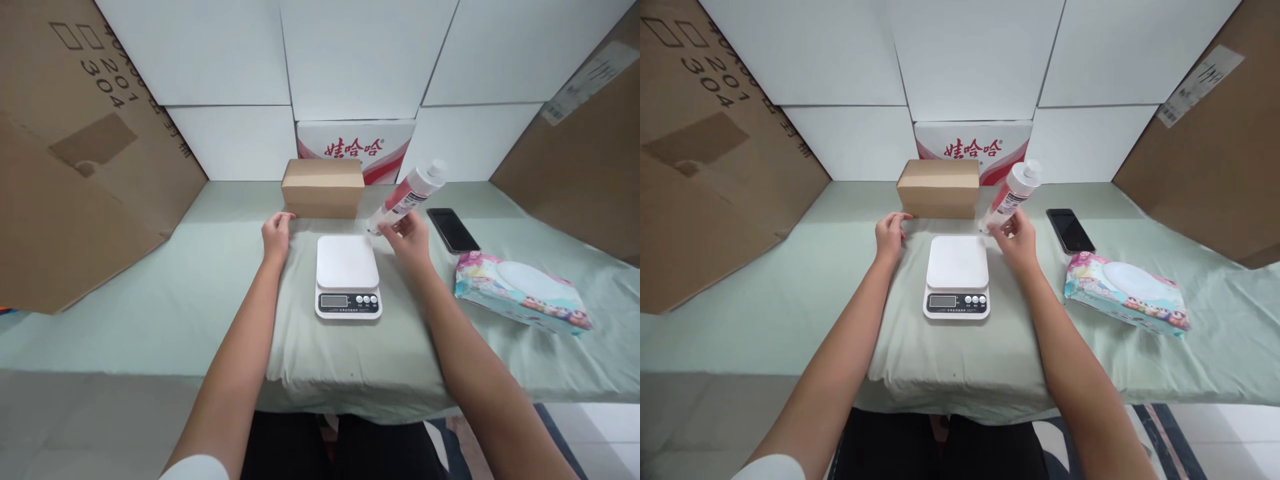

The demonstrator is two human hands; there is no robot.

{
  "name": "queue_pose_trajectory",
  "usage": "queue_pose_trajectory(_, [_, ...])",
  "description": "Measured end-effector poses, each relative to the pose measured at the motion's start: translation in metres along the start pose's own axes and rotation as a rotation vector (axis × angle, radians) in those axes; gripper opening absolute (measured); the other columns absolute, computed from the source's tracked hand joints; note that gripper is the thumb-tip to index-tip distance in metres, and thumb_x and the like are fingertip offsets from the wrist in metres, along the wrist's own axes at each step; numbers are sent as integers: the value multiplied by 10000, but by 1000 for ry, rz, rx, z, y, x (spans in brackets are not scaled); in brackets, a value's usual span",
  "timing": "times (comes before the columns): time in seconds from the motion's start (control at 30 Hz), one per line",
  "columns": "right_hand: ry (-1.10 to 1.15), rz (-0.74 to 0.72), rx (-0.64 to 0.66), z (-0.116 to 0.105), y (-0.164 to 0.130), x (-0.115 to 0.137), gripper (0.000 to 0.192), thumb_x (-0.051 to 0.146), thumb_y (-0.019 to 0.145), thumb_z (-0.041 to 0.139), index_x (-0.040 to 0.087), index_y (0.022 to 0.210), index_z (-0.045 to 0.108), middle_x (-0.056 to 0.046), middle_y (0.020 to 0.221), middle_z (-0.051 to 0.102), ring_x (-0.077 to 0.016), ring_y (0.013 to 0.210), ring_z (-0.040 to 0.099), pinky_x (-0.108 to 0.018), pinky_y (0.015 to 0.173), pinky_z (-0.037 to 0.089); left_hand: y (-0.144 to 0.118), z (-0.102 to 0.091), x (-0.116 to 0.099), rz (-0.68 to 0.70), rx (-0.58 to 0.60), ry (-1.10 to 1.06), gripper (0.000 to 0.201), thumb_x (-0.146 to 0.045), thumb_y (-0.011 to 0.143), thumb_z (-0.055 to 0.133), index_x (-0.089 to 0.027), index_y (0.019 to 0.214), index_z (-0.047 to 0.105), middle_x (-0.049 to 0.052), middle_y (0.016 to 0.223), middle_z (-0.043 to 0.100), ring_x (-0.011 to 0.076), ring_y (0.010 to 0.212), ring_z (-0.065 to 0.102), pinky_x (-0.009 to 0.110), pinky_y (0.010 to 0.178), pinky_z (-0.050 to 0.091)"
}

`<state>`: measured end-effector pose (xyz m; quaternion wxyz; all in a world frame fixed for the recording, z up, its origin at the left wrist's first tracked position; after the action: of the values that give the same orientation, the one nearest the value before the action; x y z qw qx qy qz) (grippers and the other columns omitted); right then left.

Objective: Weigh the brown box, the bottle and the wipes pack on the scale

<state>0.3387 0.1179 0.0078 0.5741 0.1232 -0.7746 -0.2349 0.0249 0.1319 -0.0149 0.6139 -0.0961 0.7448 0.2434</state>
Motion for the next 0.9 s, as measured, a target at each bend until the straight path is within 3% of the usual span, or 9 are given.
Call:
queue_pose_trajectory(0.17, [97,-32,343,24,-26,38,382,459,801,864,223,1032,673,-25,914,711,-169,764,599,-324,697,488,0,-1,-1,13,3,-10,269,-344,840,531,-203,794,756,-27,560,510,131,488,415,287,541,336])
queue_pose_trajectory(0.3, [57,-15,481,31,-35,46,330,413,843,821,218,1075,692,-33,969,720,-162,766,560,-327,711,456,0,-1,-1,29,5,-20,270,-340,847,531,-202,786,755,-26,554,505,129,484,402,288,542,329])
queue_pose_trajectory(0.57, [-49,-74,493,30,-35,42,343,408,832,789,205,1091,692,-47,983,711,-190,832,563,-343,765,442,-1,-1,-1,15,8,-20,272,-345,864,530,-204,790,751,-14,613,554,125,501,412,291,552,339])
queue_pose_trajectory(0.77, [-54,-104,368,15,-24,39,765,636,785,820,260,1422,624,-106,1334,710,-231,957,622,-366,794,489,0,-2,2,9,-11,-7,277,-362,876,531,-215,802,753,-8,609,556,142,535,445,289,552,343])
queue_pose_trajectory(0.9, [-40,-113,277,7,-21,38,826,729,819,746,296,1503,580,-99,1400,696,-218,926,616,-371,778,487,2,-2,4,38,-22,25,288,-377,888,512,-216,789,729,33,748,682,185,727,605,284,627,440])
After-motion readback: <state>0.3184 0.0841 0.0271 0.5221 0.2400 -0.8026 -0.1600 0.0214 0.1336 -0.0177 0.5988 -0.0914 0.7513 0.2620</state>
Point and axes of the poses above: each hand's wrist, its own y-axis towards the middle knuckle, its own z-axis out of the palm, x = y × z, the point moved 1 cm from there along y, towards the middle knuckle
